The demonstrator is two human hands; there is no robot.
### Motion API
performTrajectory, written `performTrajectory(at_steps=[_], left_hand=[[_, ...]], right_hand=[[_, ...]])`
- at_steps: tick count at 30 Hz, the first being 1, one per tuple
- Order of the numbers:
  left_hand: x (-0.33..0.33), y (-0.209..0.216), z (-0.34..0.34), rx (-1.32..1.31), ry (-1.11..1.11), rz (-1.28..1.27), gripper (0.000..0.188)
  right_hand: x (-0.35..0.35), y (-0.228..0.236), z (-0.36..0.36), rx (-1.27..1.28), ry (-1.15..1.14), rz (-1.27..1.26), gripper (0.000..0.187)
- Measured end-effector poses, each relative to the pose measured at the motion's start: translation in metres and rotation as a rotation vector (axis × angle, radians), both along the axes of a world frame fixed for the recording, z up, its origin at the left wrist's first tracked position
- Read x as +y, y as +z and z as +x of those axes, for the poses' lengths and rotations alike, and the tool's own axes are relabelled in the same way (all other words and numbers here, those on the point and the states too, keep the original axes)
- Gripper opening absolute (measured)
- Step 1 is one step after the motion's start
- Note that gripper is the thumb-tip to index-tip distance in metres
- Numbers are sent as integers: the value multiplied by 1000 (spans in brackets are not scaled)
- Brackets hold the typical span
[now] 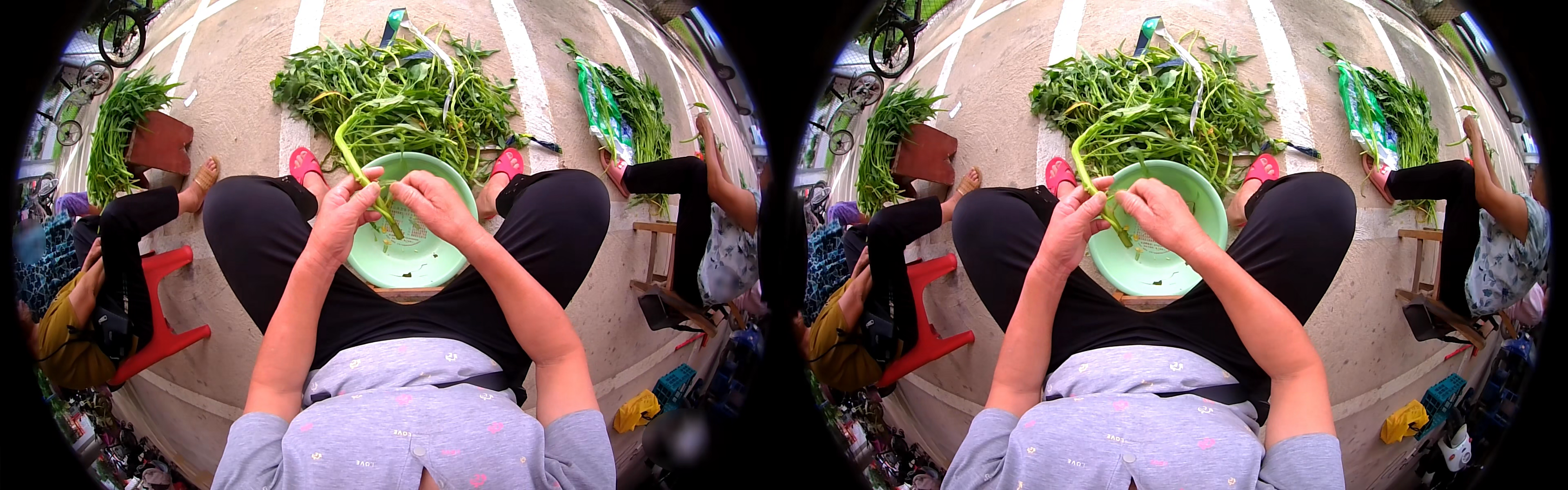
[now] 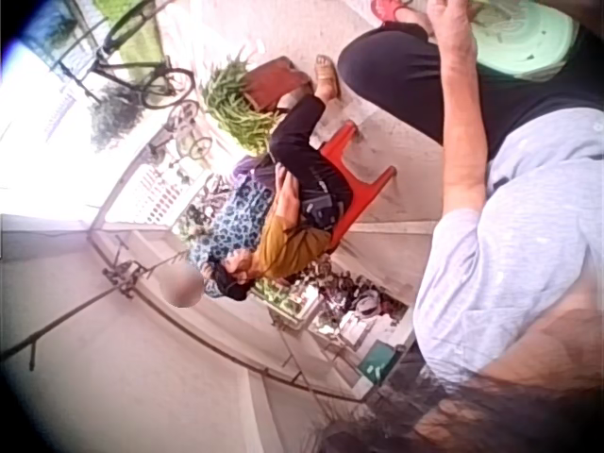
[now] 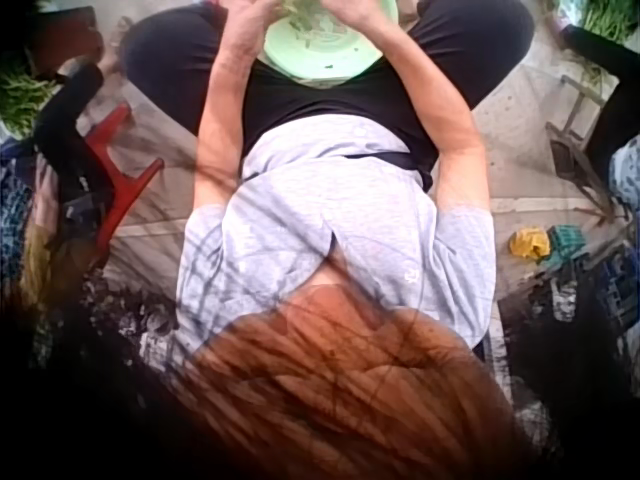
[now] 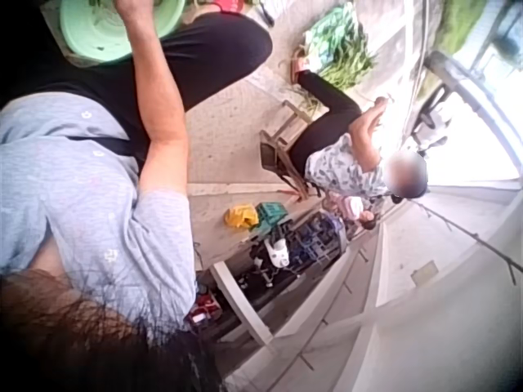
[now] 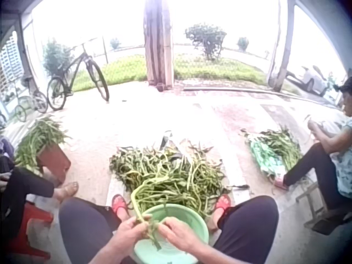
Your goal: The person picks through a pile of green leafy stalks, stripping the leaves and breaking the stems by hand into a green plastic bowl.
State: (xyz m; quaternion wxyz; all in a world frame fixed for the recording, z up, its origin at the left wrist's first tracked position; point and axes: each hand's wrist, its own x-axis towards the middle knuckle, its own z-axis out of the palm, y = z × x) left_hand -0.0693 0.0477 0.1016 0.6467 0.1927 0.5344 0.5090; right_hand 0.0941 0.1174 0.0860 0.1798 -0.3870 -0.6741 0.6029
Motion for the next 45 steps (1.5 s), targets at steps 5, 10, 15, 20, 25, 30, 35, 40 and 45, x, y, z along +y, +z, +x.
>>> performTrajectory(at_steps=[5,10,15,20,25,30,35,40,45], left_hand=[[-1,-9,-3,-29,3,13,35],[-1,-13,-7,4,-2,-1,38],[2,-6,-1,-46,136,-18,45],[3,-4,0,-51,167,-10,45],[-1,-6,-5,26,-48,-182,49],[-2,-6,-5,-23,-120,-224,42],[-1,-5,-5,15,-175,-231,30],[0,1,-2,-34,-193,-187,32],[1,2,-3,-215,-153,-71,35]], right_hand=[[-8,4,-4,195,133,-316,23],[-8,0,-2,192,176,-286,23],[-7,-3,-2,169,151,-259,20],[-6,1,-2,172,81,-288,20],[-8,-9,-2,156,60,-225,26],[-9,-5,-3,116,80,-147,27],[-8,3,-3,80,128,-85,23],[-4,7,-3,77,104,-321,21],[-4,12,-2,312,-20,-543,17]])
